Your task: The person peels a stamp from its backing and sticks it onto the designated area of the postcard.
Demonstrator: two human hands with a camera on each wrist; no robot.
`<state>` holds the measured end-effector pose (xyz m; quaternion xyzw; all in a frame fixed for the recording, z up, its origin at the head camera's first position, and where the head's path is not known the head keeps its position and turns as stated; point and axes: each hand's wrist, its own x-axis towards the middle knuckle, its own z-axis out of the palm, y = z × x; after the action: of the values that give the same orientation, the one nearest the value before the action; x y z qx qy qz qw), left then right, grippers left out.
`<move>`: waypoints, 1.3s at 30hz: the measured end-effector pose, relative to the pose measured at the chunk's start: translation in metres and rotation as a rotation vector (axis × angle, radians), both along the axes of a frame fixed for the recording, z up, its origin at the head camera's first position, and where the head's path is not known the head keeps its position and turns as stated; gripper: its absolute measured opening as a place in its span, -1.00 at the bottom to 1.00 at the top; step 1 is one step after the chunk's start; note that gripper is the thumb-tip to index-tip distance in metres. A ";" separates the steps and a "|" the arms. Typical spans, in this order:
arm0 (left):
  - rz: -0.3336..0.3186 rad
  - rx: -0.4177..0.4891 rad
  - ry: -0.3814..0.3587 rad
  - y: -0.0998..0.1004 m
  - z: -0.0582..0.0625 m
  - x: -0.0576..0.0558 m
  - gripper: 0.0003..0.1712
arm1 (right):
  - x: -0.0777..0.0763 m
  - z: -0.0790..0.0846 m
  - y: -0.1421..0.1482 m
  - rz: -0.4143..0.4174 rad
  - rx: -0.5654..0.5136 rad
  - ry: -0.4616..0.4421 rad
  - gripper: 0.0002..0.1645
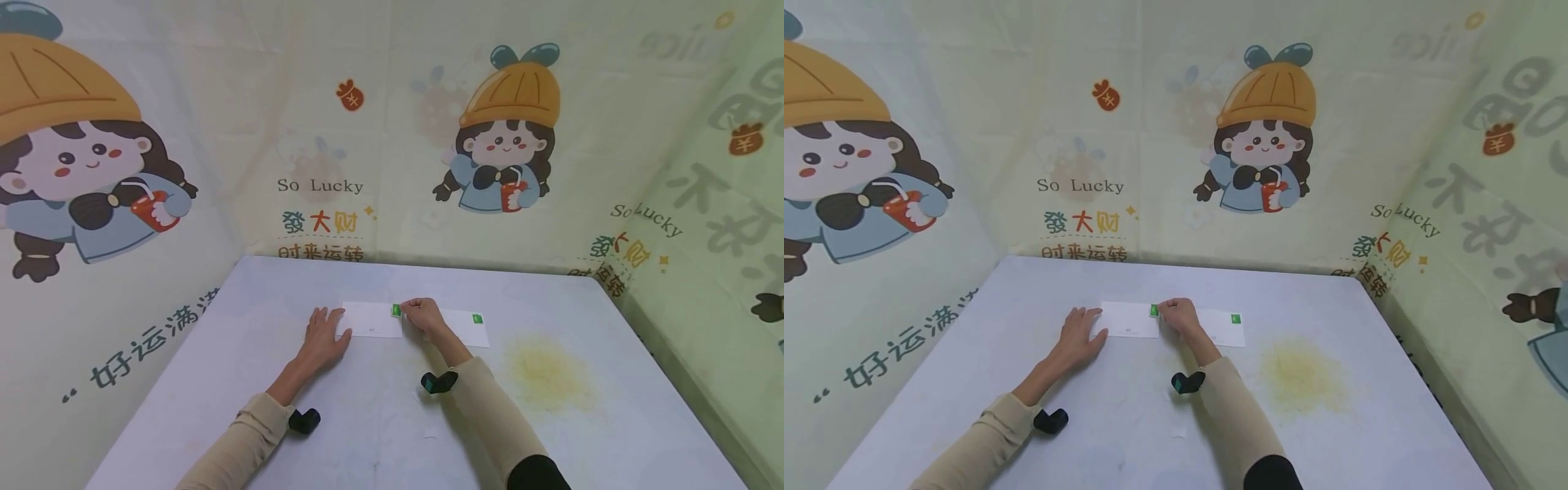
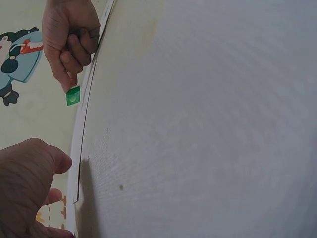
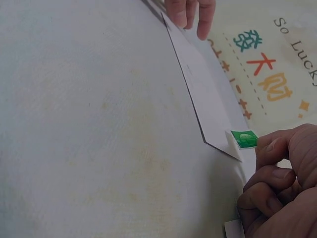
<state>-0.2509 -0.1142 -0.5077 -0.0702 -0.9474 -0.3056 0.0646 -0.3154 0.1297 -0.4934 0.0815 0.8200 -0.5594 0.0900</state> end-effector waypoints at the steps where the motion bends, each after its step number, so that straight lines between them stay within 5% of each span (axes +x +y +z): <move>1: 0.000 -0.003 0.003 0.000 -0.001 0.000 -0.38 | 0.000 0.000 0.000 -0.001 0.001 0.000 -0.71; 23: 0.026 -0.037 0.012 0.002 -0.004 -0.003 -0.38 | -0.005 -0.001 -0.007 -0.017 0.112 0.067 -0.75; 39: 0.023 -0.065 0.039 0.002 -0.008 -0.003 -0.42 | -0.002 -0.007 -0.017 -0.040 0.285 0.196 -0.79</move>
<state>-0.2537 -0.1124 -0.5161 -0.0671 -0.9561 -0.2725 0.0842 -0.3175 0.1125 -0.5002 0.0550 0.8939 -0.4446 -0.0141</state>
